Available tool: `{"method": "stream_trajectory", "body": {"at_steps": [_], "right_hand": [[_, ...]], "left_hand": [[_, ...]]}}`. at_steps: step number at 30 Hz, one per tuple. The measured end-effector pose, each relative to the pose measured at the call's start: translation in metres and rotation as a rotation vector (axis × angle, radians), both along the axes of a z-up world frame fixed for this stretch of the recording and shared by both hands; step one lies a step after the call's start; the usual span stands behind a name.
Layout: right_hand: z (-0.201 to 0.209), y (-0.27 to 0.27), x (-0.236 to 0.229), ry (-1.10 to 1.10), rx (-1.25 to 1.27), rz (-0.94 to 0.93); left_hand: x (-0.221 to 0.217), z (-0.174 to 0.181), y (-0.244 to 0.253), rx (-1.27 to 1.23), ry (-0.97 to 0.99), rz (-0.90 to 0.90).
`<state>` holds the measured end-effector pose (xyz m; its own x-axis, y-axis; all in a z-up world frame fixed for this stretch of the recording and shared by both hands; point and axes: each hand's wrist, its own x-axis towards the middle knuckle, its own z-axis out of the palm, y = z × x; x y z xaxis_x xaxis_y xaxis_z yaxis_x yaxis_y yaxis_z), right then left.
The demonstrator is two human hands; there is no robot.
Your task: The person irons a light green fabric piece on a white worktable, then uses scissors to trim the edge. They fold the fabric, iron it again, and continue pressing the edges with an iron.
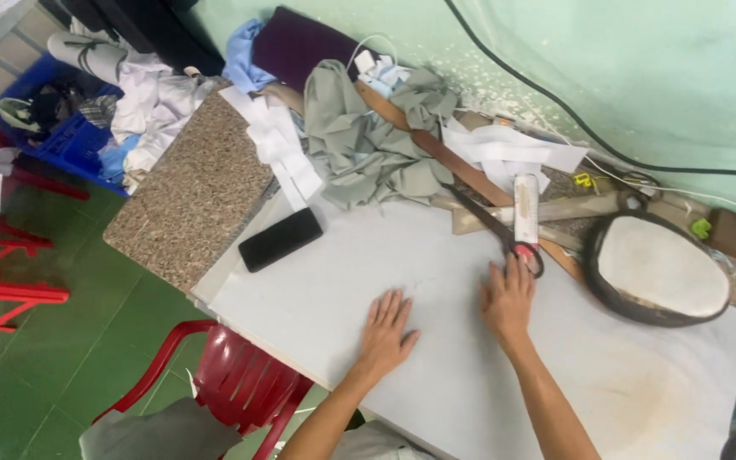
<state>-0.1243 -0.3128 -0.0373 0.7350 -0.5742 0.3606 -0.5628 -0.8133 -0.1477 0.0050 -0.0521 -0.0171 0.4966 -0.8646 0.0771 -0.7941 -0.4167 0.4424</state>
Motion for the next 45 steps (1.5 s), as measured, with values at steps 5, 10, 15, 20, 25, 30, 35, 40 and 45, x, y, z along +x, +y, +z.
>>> {"method": "stream_trajectory", "body": {"at_steps": [5, 10, 15, 20, 25, 30, 35, 40, 45], "right_hand": [[0.015, 0.046, 0.089, -0.038, 0.045, 0.09], [0.052, 0.073, 0.233, -0.087, 0.085, 0.219], [0.021, 0.044, 0.389, -0.241, 0.524, 0.098], [0.012, 0.008, 0.44, -0.094, 0.836, -0.024], [0.149, 0.04, 0.391, -0.368, 1.045, -0.033], [0.172, 0.031, 0.258, -1.081, 0.978, 0.083], [0.239, 0.094, 0.068, -1.262, 1.081, -0.12], [0.212, 0.118, -0.105, -1.31, 1.014, -0.444], [0.154, 0.123, -0.229, -1.409, 0.999, -0.568]], "left_hand": [[0.13, -0.005, 0.051, -0.046, -0.283, 0.336], [0.207, -0.009, 0.078, 0.176, -0.216, 0.407], [0.207, 0.016, 0.076, 0.21, -0.017, 0.352], [0.212, 0.039, 0.076, 0.292, 0.147, 0.335], [0.213, 0.046, 0.076, 0.323, 0.217, 0.29], [0.21, 0.046, 0.076, 0.366, 0.145, 0.319], [0.212, -0.015, 0.085, 0.238, -0.322, 0.341], [0.22, -0.016, 0.084, 0.188, -0.321, 0.274], [0.209, 0.0, 0.07, -0.002, -0.067, 0.309]]}}
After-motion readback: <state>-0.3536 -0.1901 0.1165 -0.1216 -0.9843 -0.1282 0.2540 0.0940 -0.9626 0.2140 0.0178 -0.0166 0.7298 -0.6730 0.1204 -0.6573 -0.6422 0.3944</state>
